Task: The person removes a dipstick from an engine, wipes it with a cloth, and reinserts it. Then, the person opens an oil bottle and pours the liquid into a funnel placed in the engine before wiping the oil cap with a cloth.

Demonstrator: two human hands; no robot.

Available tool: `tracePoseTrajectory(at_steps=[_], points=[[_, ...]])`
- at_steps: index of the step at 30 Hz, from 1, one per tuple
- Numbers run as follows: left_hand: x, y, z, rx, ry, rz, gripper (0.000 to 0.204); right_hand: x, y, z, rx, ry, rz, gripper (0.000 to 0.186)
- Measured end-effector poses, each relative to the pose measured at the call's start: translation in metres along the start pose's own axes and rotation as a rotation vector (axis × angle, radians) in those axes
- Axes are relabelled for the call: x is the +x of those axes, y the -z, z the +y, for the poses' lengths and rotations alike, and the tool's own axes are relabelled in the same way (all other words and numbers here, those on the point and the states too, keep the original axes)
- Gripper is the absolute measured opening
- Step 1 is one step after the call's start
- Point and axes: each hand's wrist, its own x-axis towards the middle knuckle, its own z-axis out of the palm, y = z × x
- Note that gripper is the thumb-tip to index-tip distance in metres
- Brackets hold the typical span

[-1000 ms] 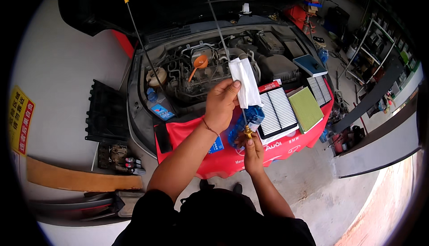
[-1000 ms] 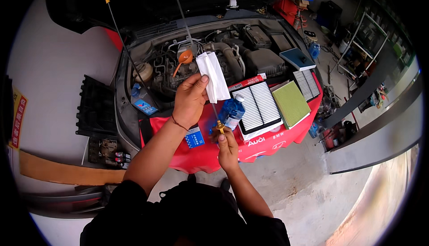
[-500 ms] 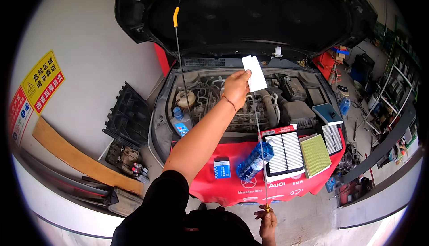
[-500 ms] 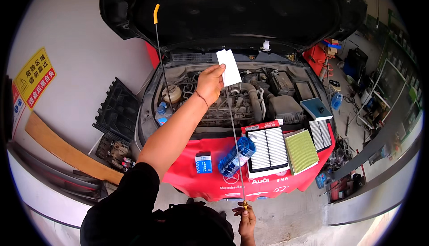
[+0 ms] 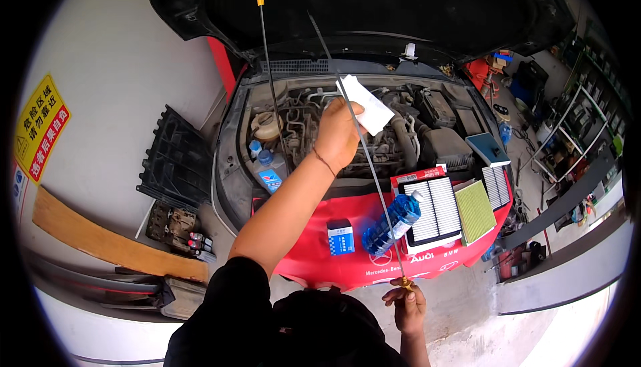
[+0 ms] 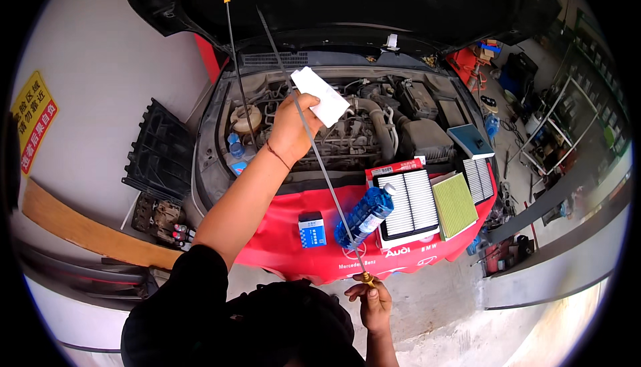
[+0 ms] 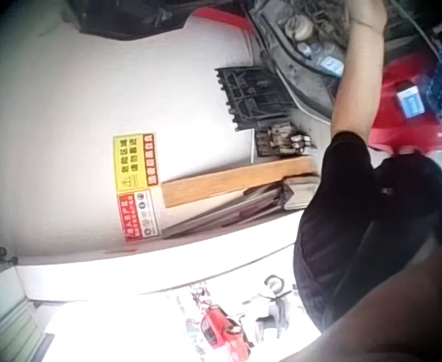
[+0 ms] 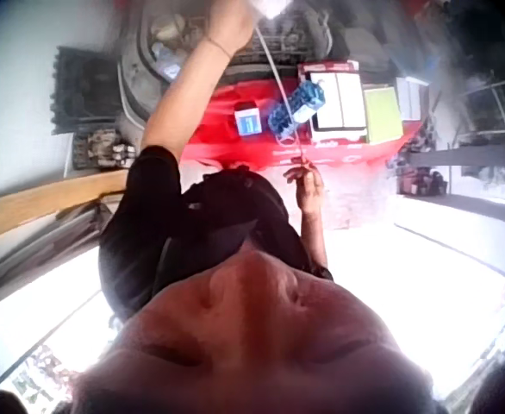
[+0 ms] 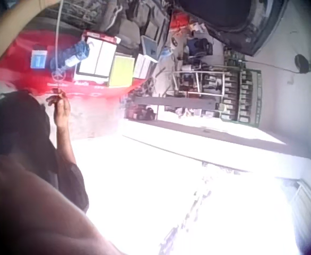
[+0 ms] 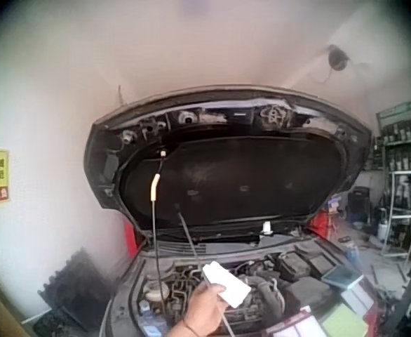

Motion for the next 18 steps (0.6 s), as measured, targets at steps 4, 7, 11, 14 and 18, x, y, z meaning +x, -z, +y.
tracePoseTrajectory(at_steps=[4, 7, 11, 14, 18], points=[[-0.038, 0.019, 0.015, -0.245, 0.133, -0.135, 0.034, 0.036, -0.044, 0.028, 0.009, -0.053, 0.031, 0.048], [-0.044, 0.039, 0.029, -0.362, 0.151, -0.177, 0.038, 0.045, -0.065, 0.042, -0.100, -0.074, 0.073, 0.042], [-0.041, 0.072, 0.035, -0.256, 0.153, -0.198, 0.037, 0.050, -0.084, 0.054, -0.068, -0.140, 0.105, 0.035], [-0.036, 0.098, 0.026, -0.094, 0.251, -0.180, 0.029, 0.054, -0.087, 0.056, 0.118, -0.300, 0.067, 0.036], [-0.015, 0.127, 0.017, -0.277, 0.195, -0.038, 0.022, 0.040, -0.064, 0.052, 0.615, -0.499, 0.147, 0.040]])
